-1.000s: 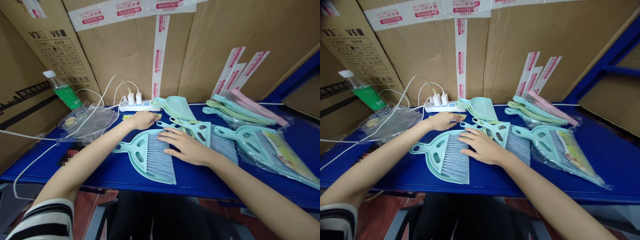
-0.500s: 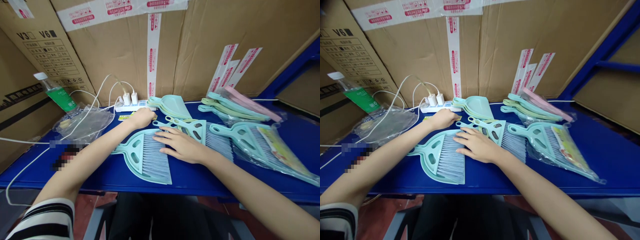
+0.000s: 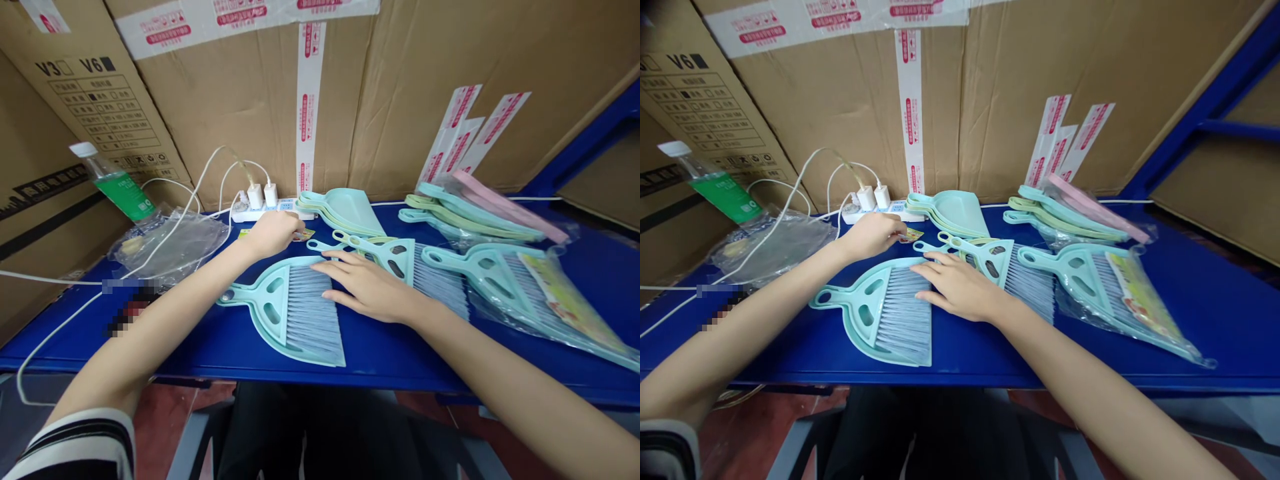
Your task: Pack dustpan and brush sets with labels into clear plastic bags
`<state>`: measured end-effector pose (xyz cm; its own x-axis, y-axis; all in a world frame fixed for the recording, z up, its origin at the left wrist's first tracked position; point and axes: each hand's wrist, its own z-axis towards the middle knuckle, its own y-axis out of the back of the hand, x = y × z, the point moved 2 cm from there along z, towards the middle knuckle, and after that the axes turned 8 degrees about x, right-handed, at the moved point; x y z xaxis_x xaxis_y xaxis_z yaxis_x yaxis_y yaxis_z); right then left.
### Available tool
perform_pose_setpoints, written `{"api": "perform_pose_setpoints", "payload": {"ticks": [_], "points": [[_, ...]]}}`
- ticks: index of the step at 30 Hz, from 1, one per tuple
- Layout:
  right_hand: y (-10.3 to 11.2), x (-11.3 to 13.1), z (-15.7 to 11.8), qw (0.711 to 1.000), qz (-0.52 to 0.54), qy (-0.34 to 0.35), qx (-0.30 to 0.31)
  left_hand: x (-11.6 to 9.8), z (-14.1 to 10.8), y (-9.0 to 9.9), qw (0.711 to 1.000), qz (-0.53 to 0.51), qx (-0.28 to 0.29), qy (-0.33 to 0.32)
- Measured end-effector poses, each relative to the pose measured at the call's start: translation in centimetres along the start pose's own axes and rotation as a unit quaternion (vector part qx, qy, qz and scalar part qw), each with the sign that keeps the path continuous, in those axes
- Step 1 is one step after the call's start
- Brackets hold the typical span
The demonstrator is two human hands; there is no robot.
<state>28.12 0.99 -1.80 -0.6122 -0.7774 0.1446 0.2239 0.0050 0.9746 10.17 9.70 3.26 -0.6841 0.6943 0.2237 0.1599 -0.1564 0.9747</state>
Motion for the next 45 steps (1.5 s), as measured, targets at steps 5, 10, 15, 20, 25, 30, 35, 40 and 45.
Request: {"api": "perform_pose_setpoints", "payload": {"ticks": [5, 10, 15, 20, 25, 30, 35, 40, 45], "points": [[-0.1, -0.1, 0.0, 1.0, -0.02, -0.001, -0.011, -0.6, -3.5, 0.7, 0.999, 0.012, -0.033, 0.025], [-0.2, -0.3, 0.1, 0.999, -0.038, 0.001, -0.029, -1.5, -7.5, 0.1, 0.995, 0.04, -0.083, -0.02], [-0.3, -0.6, 0.1, 0.997, -0.058, -0.004, -0.041, -2.0, -9.3, -1.1, 0.991, 0.02, -0.115, -0.066], [-0.3, -0.8, 0.0, 0.995, -0.085, -0.004, -0.045, -2.9, -9.6, -1.4, 0.988, 0.035, -0.104, -0.107], [-0.3, -1.0, -0.1, 0.993, -0.102, -0.01, -0.05, -3.7, -9.9, -1.3, 0.983, 0.017, -0.112, -0.145], [-0.2, -1.2, -0.3, 0.993, -0.104, -0.011, -0.059, -4.2, -10.2, -1.3, 0.976, -0.024, -0.127, -0.173], [-0.2, -1.3, -0.4, 0.992, -0.107, -0.005, -0.068, -4.7, -10.2, -1.4, 0.97, -0.071, -0.118, -0.2], [-0.1, -1.4, -0.5, 0.989, -0.122, 0.0, -0.079, -4.8, -10.4, -1.4, 0.959, -0.123, -0.121, -0.223], [-0.1, -1.4, -0.6, 0.989, -0.127, 0.001, -0.075, -4.7, -10.4, -1.4, 0.955, -0.15, -0.12, -0.228]]}}
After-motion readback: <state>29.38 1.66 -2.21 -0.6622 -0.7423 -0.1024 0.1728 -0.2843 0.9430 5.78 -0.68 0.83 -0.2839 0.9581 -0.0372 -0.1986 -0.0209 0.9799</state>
